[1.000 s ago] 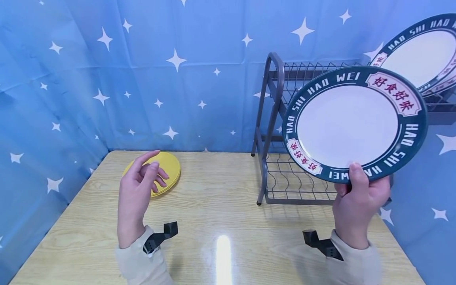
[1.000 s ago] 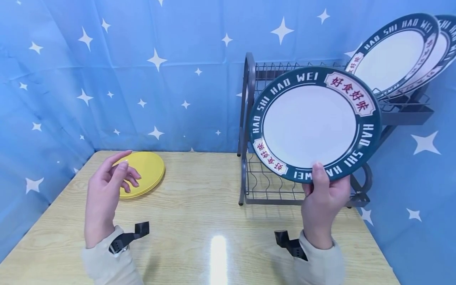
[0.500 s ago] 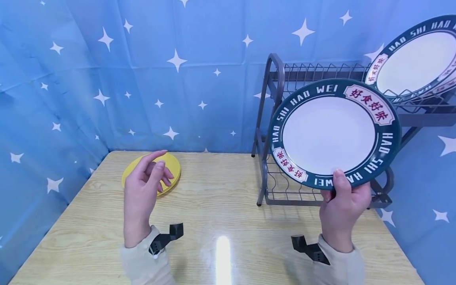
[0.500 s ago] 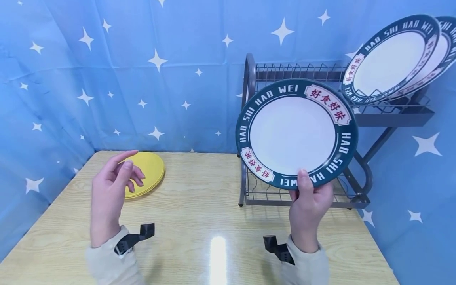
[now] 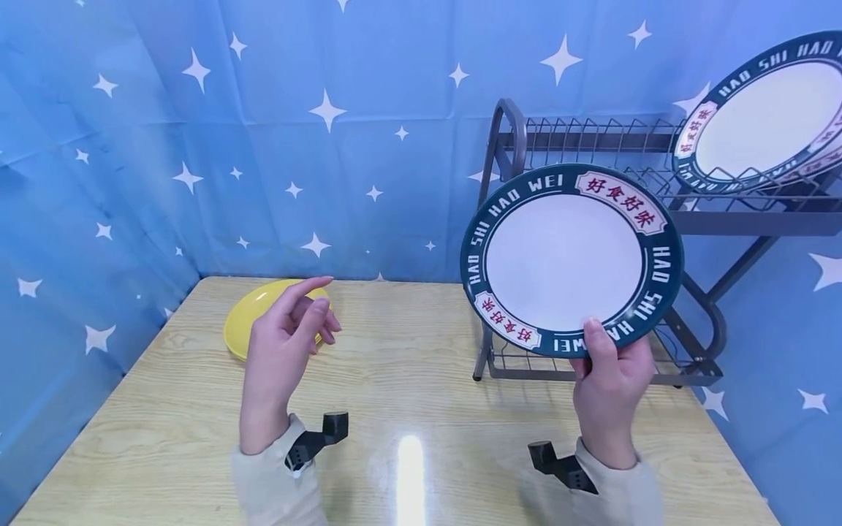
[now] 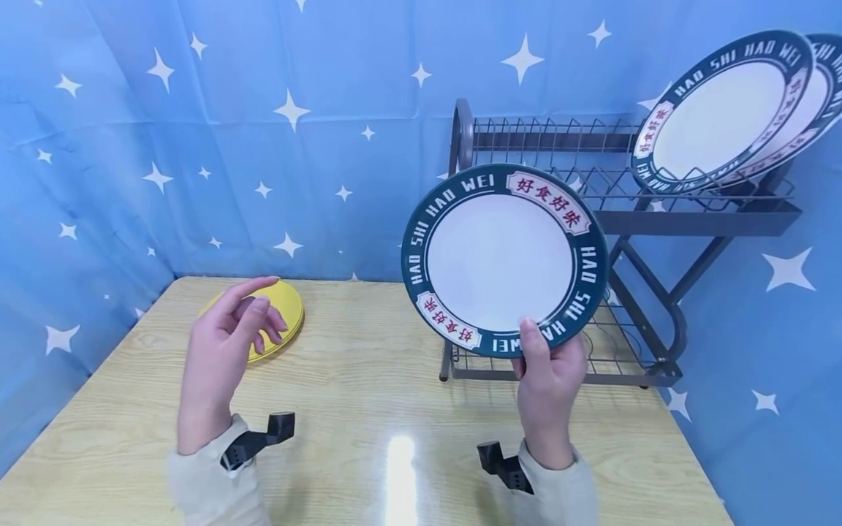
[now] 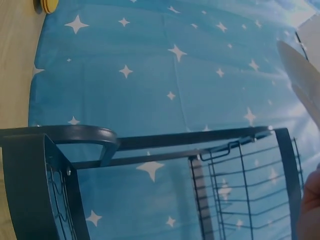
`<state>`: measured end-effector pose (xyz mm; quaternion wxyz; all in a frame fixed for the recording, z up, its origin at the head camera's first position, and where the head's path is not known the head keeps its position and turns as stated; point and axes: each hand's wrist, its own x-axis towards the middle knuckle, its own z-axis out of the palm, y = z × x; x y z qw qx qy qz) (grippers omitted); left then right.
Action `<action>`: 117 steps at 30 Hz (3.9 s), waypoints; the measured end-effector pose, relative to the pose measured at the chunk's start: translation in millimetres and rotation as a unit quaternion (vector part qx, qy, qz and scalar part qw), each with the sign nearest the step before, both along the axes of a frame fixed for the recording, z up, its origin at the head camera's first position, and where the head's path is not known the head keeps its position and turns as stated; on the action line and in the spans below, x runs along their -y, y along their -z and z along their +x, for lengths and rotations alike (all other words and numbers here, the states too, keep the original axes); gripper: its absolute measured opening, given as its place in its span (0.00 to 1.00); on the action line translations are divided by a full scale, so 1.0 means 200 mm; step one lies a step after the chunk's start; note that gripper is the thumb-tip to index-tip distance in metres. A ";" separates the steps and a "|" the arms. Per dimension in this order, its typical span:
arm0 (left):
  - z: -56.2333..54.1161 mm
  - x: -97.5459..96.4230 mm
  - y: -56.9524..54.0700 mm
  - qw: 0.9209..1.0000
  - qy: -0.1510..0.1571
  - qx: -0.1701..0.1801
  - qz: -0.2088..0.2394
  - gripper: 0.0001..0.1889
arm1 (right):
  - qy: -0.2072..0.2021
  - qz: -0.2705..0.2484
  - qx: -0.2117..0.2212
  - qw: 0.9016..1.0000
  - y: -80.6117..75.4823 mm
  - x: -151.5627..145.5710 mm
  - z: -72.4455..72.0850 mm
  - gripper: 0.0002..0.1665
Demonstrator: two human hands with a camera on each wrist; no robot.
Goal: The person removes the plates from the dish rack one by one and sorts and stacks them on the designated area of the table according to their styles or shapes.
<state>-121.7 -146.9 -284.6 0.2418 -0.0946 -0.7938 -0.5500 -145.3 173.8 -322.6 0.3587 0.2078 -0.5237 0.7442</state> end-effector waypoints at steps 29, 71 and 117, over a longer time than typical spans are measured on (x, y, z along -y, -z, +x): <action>-0.11 -0.10 0.10 0.997 0.056 0.023 -0.047 0.16 | 0.003 0.180 0.005 0.984 0.04 0.08 0.02 0.11; -0.16 -0.13 0.13 0.994 0.062 0.029 -0.088 0.15 | 0.007 0.354 0.074 0.932 0.05 0.14 -0.01 0.17; -0.22 -0.04 0.19 0.997 0.002 0.078 -0.019 0.19 | -0.016 0.302 0.074 0.950 0.01 0.15 -0.02 0.21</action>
